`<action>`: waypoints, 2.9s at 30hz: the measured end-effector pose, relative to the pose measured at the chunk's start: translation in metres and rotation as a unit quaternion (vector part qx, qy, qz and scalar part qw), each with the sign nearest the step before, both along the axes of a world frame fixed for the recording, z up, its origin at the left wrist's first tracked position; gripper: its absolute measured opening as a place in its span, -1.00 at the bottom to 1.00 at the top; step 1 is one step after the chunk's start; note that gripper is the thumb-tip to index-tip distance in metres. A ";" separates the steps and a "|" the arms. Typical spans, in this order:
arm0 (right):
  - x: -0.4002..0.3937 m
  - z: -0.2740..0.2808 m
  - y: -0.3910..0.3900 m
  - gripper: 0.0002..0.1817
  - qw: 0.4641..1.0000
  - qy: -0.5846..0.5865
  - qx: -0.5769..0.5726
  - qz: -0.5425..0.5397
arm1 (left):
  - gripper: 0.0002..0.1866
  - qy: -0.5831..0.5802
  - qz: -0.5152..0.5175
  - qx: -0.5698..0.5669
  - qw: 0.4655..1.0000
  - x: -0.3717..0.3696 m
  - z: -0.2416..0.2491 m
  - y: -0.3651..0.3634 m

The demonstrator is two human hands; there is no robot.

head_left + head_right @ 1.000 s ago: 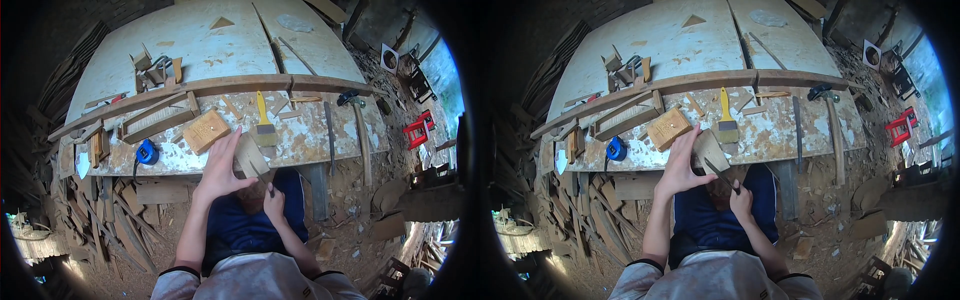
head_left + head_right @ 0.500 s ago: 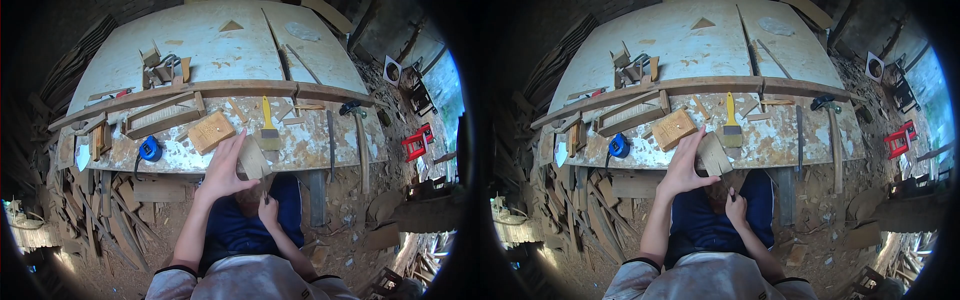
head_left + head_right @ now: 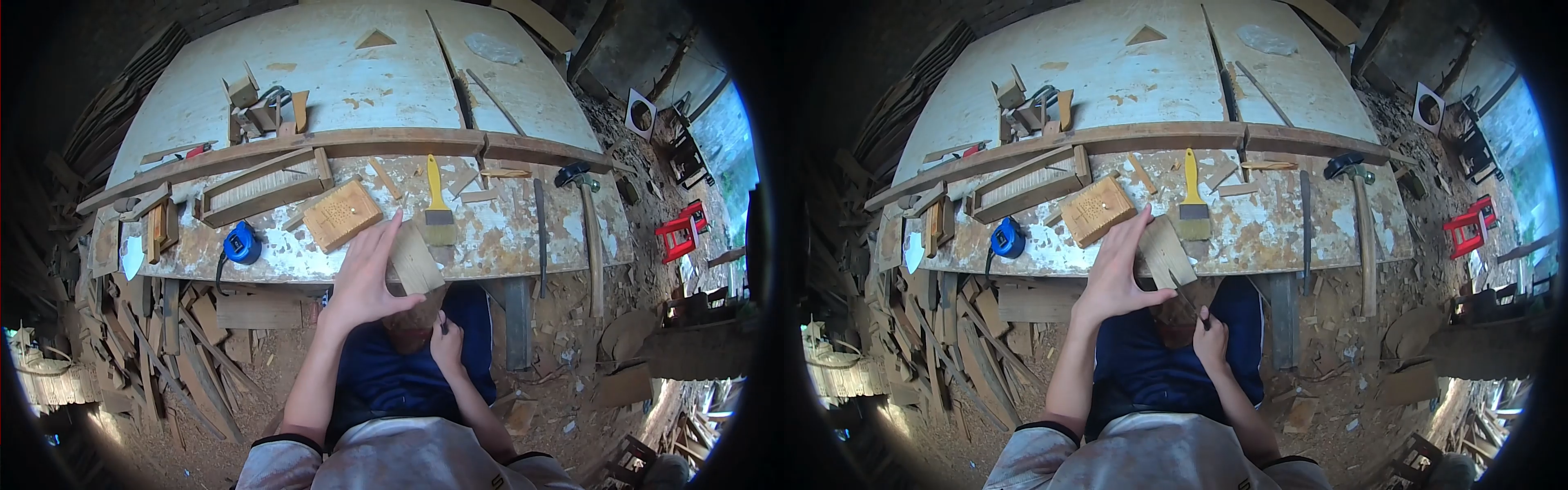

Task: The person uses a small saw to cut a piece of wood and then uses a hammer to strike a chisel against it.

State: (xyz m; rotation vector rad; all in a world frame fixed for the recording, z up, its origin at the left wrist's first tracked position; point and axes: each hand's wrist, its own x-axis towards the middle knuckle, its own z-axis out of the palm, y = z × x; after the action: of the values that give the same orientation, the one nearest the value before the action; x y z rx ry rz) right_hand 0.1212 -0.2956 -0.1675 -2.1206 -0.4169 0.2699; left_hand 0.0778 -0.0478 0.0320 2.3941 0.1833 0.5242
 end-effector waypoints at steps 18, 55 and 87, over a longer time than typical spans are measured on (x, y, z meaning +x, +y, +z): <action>-0.010 -0.031 0.011 -0.50 0.999 -0.001 -0.031 0.026 | 0.48 -0.024 -0.001 -0.001 1.000 0.000 -0.002 -0.001; 0.001 0.031 0.029 -0.42 1.000 -0.013 -0.014 0.025 | 0.52 -0.004 0.004 -0.016 1.000 0.000 -0.005 -0.001; 0.016 0.033 0.026 -0.37 0.999 0.001 -0.029 0.021 | 0.51 -0.018 0.004 -0.003 1.000 0.004 -0.003 0.003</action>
State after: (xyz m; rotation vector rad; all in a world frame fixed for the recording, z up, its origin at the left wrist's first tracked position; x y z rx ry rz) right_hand 0.1367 -0.2699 -0.1349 -2.1695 -0.4582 0.3115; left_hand 0.0813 -0.0452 0.0289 2.3768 0.1782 0.5688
